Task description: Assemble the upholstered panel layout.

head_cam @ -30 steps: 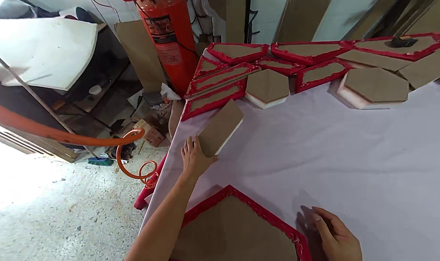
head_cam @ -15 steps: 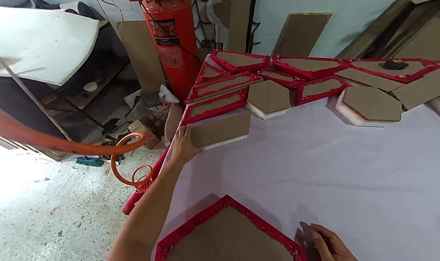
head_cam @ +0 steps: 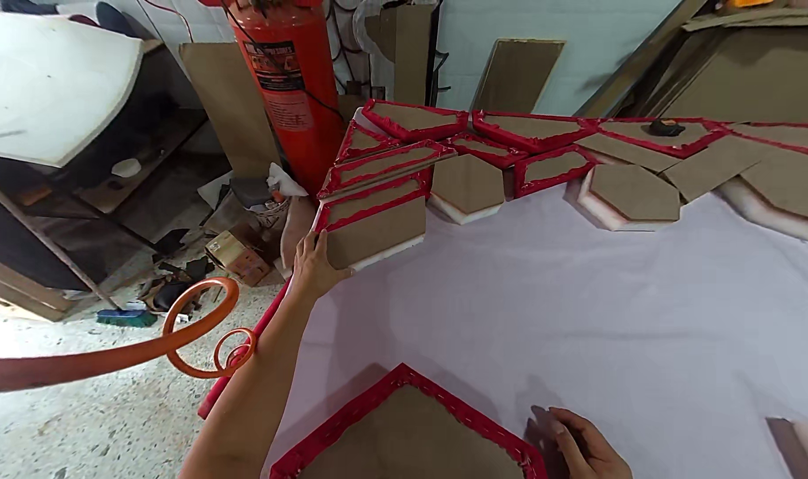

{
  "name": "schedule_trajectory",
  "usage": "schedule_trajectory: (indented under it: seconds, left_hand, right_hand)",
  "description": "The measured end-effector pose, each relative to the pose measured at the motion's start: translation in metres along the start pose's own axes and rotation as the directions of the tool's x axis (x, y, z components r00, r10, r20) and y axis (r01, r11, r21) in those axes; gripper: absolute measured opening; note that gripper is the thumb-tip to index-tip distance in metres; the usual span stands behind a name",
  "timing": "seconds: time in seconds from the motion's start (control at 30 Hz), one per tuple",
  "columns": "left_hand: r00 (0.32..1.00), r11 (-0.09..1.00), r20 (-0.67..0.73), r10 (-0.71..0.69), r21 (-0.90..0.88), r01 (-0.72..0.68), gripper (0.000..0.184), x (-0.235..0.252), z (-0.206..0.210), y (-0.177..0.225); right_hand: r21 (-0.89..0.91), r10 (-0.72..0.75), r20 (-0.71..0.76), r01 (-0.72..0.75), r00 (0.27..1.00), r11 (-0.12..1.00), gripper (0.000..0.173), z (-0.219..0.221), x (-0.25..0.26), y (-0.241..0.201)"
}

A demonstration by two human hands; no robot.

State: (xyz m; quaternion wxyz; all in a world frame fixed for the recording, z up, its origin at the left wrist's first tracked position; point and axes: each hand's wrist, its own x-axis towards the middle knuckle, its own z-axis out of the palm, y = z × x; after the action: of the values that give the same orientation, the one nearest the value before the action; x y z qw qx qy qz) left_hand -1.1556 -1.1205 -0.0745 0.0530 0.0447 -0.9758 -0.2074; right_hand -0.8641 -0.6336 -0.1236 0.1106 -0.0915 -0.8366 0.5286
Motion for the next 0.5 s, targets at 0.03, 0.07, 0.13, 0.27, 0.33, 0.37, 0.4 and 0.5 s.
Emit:
schedule_trajectory:
  seconds: [0.03,0.07,0.13,0.27,0.33,0.37,0.4,0.5]
  left_hand:
    - [0.999,0.998,0.048,-0.015,0.054,0.012,0.116,0.004,-0.005,0.005]
    - [0.994,0.995,0.1,-0.038,0.098,0.028,0.114,0.007,-0.01,0.01]
    - [0.984,0.99,0.172,-0.053,0.136,0.029,0.107,0.013,-0.019,0.017]
    - [0.954,0.974,0.216,0.206,0.047,-0.221,0.109,0.015,-0.043,0.031]
    - [0.888,0.916,0.245,0.39,-0.002,-0.402,0.11,0.015,-0.048,0.051]
    - [0.846,0.878,0.261,0.465,-0.012,-0.479,0.11,0.017,-0.047,0.066]
    - [0.801,0.835,0.271,0.534,-0.021,-0.55,0.11,0.023,-0.045,0.082]
    - [0.702,0.726,0.231,0.673,-0.029,-0.687,0.101,0.054,-0.014,0.117]
  right_hand:
    - [0.001,0.002,0.002,-0.002,1.0,1.0,0.02,0.0,0.0,0.0]
    - [-0.003,0.002,0.004,-0.002,1.0,1.0,0.02,0.0,0.0,-0.001]
    - [-0.015,0.007,0.005,-0.007,1.0,1.0,0.021,-0.001,-0.001,-0.003]
    - [-0.008,0.01,-0.001,-0.01,1.0,1.0,0.021,0.0,0.0,-0.004]
    - [-0.015,0.022,0.005,-0.022,1.0,1.0,0.021,-0.001,0.0,-0.007]
    - [-0.016,0.022,0.003,-0.022,1.0,1.0,0.021,0.0,0.0,-0.007]
    - [-0.02,0.012,-0.001,-0.012,1.0,1.0,0.021,0.0,0.001,-0.006]
    - [-0.049,-0.02,-0.013,0.019,1.0,0.999,0.022,0.001,0.002,-0.002]
